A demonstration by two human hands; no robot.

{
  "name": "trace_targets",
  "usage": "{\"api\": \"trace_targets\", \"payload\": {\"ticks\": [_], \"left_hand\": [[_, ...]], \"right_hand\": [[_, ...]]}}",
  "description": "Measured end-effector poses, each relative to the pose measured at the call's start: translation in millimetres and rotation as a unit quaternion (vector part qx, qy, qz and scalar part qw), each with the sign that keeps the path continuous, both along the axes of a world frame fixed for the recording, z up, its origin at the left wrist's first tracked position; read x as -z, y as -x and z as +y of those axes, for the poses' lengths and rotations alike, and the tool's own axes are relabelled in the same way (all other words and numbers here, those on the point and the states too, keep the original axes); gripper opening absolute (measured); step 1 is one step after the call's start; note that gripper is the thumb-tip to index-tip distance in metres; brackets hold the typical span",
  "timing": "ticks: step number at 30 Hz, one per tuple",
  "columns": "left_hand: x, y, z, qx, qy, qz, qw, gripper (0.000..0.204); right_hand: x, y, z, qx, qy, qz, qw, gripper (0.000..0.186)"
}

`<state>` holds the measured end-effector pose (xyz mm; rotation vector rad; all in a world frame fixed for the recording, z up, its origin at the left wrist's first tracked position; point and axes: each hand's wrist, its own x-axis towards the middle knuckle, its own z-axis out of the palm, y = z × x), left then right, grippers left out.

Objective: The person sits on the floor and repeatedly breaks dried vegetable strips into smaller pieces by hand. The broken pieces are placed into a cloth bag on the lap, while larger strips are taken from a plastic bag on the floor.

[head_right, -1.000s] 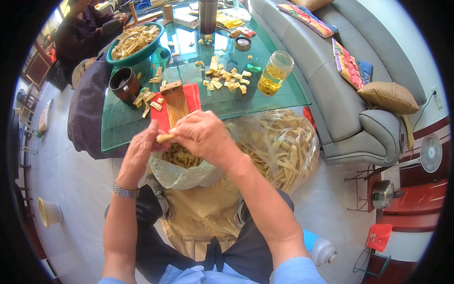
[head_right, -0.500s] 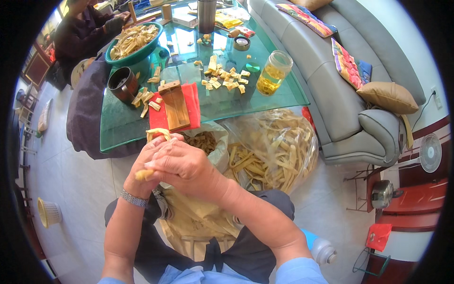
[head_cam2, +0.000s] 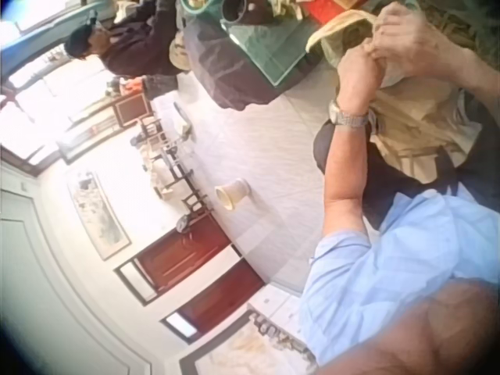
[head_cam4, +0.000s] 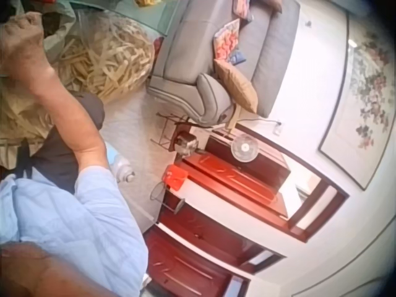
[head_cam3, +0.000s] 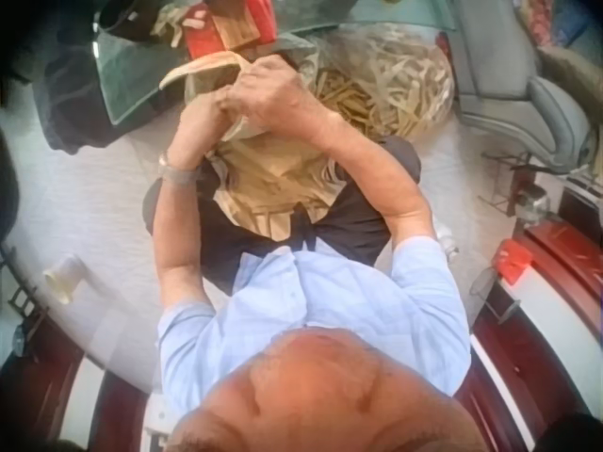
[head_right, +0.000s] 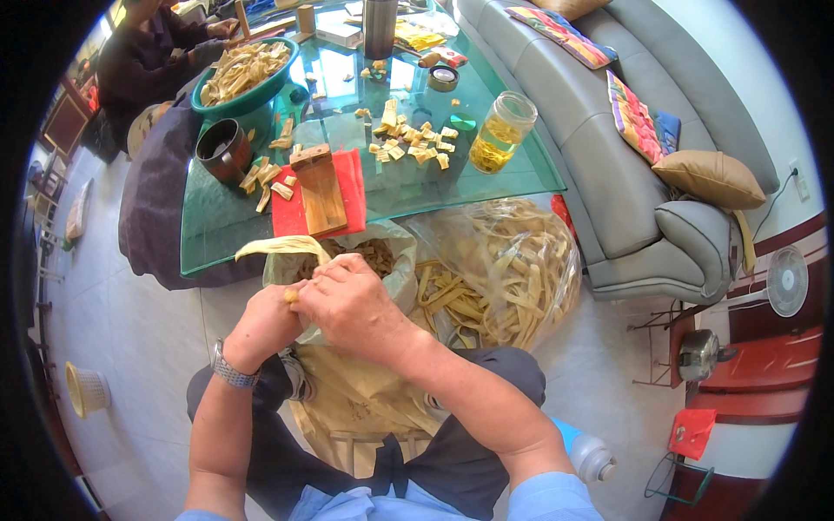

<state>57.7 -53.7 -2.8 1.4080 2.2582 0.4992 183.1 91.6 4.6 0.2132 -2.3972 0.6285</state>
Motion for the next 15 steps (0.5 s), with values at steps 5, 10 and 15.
{"api": "trace_targets", "payload": {"ticks": [5,10,15], "left_hand": [[-10,1,-2,-0.028,-0.002,-0.027,0.999,0.013],[-22,2,2,-0.071,-0.178,-0.103,0.976,0.016],[-36,-4,1,-0.064,-0.223,-0.121,0.965,0.017]], "right_hand": [[8,2,-4,0.082,0.052,-0.057,0.994,0.017],[6,6,-1,0.129,0.141,-0.073,0.979,0.021],[0,10,8,0.076,0.099,0.029,0.992,0.018]]}}
